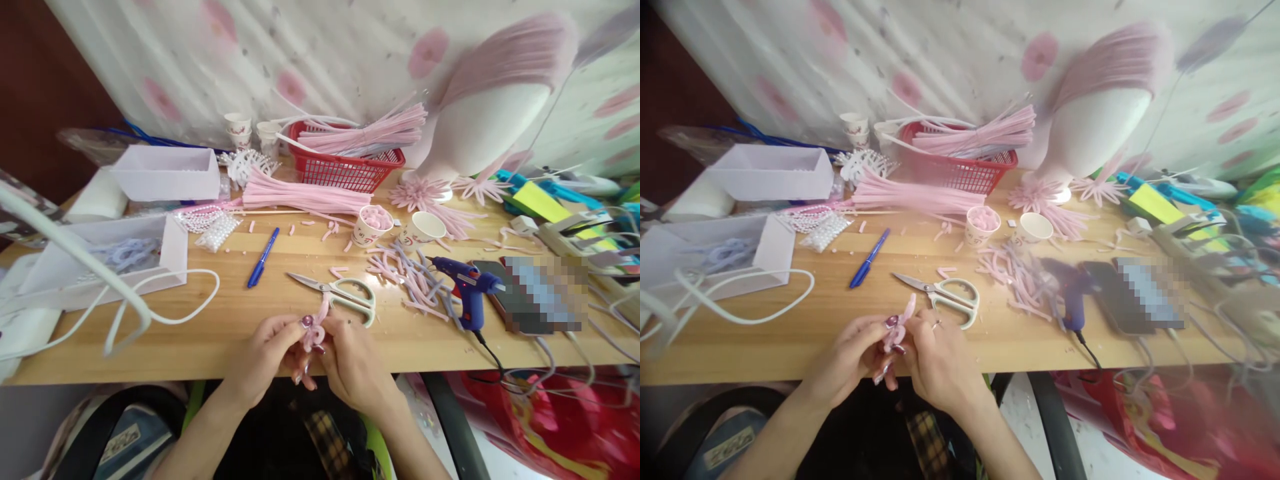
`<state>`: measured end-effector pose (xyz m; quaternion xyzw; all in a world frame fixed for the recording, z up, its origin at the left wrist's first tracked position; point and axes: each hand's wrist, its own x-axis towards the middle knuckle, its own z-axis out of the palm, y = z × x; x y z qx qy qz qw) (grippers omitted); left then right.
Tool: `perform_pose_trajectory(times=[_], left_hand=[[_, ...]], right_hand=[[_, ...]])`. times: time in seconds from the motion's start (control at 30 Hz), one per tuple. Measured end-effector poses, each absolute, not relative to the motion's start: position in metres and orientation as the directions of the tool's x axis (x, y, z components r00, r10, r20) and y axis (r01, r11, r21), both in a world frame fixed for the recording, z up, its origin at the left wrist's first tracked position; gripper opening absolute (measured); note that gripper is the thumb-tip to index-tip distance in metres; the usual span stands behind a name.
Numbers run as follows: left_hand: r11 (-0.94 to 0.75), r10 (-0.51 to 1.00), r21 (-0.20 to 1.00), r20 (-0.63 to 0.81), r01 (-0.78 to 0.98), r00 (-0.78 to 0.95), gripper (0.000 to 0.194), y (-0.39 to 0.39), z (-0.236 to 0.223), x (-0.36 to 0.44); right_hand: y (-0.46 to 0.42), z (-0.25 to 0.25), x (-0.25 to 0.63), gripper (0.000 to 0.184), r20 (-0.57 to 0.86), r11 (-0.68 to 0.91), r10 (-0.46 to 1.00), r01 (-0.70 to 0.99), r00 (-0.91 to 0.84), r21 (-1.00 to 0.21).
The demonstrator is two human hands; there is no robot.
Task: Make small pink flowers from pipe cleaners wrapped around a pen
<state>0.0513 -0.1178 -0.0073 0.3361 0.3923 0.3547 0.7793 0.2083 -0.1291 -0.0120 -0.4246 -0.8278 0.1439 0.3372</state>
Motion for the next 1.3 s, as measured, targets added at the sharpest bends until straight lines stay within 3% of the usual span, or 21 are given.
perform_pose_trajectory(times=[0.23, 0.4, 0.47, 0.57, 0.7, 0.8, 0.9, 1.0, 1.07, 1.1, 1.17, 1.23, 1.3], left_hand=[[0.449, 0.872, 0.848, -0.347, -0.282, 0.344, 0.037, -0.126, -0.002, 0.057], [0.561, 0.802, 0.752, -0.391, -0.346, 0.452, 0.04, -0.129, -0.001, 0.06], [0.545, 0.811, 0.764, -0.374, -0.347, 0.449, 0.039, -0.13, -0.002, 0.061], [0.394, 0.884, 0.873, -0.274, -0.288, 0.38, 0.035, -0.134, -0.005, 0.065], [0.001, 0.962, 1.0, 0.005, -0.021, 0.274, 0.033, -0.141, -0.006, 0.068], [-0.29, 0.937, 0.936, 0.235, 0.201, 0.257, 0.027, -0.141, -0.007, 0.066], [-0.497, 0.859, 0.806, 0.405, 0.322, 0.313, 0.022, -0.135, -0.01, 0.062], [-0.691, 0.723, 0.566, 0.567, 0.451, 0.396, 0.021, -0.128, -0.013, 0.057], [-0.736, 0.663, 0.436, 0.62, 0.519, 0.42, 0.023, -0.124, -0.013, 0.055], [-0.727, 0.672, 0.442, 0.612, 0.525, 0.417, 0.024, -0.123, -0.013, 0.054], [-0.637, 0.771, 0.617, 0.499, 0.462, 0.396, 0.026, -0.123, -0.01, 0.051], [-0.438, 0.874, 0.828, 0.299, 0.351, 0.384, 0.028, -0.124, -0.005, 0.05], [-0.261, 0.918, 0.926, 0.152, 0.272, 0.365, 0.03, -0.126, -0.002, 0.051]], right_hand=[[-0.125, -0.008, 0.216, 0.014, 0.509, 0.685, 0.701, 0.671, -0.499, -0.286], [-0.123, -0.011, 0.214, 0.02, 0.576, 0.736, 0.633, 0.633, -0.517, -0.24], [-0.121, -0.013, 0.213, 0.019, 0.591, 0.742, 0.621, 0.63, -0.516, -0.229], [-0.119, -0.016, 0.211, 0.017, 0.653, 0.75, 0.588, 0.624, -0.478, -0.219], [-0.118, -0.024, 0.213, 0.014, 0.729, 0.776, 0.543, 0.581, -0.417, -0.246], [-0.121, -0.024, 0.213, 0.013, 0.706, 0.761, 0.594, 0.552, -0.386, -0.339], [-0.13, -0.019, 0.206, 0.017, 0.597, 0.658, 0.747, 0.459, -0.294, -0.597], [-0.14, -0.014, 0.195, 0.024, 0.369, 0.397, 0.917, 0.254, -0.152, -0.882], [-0.145, -0.013, 0.189, 0.028, 0.159, 0.166, 0.984, 0.077, -0.084, -0.983], [-0.147, -0.014, 0.186, 0.03, 0.074, 0.075, 0.995, 0.011, -0.07, -0.997], [-0.147, -0.016, 0.185, 0.032, -0.018, -0.021, 0.998, -0.04, -0.057, -0.999], [-0.146, -0.018, 0.186, 0.035, -0.016, -0.016, 1.0, -0.017, -0.003, -1.0], [-0.144, -0.018, 0.188, 0.036, 0.034, 0.033, 0.998, 0.022, 0.05, -0.999]])
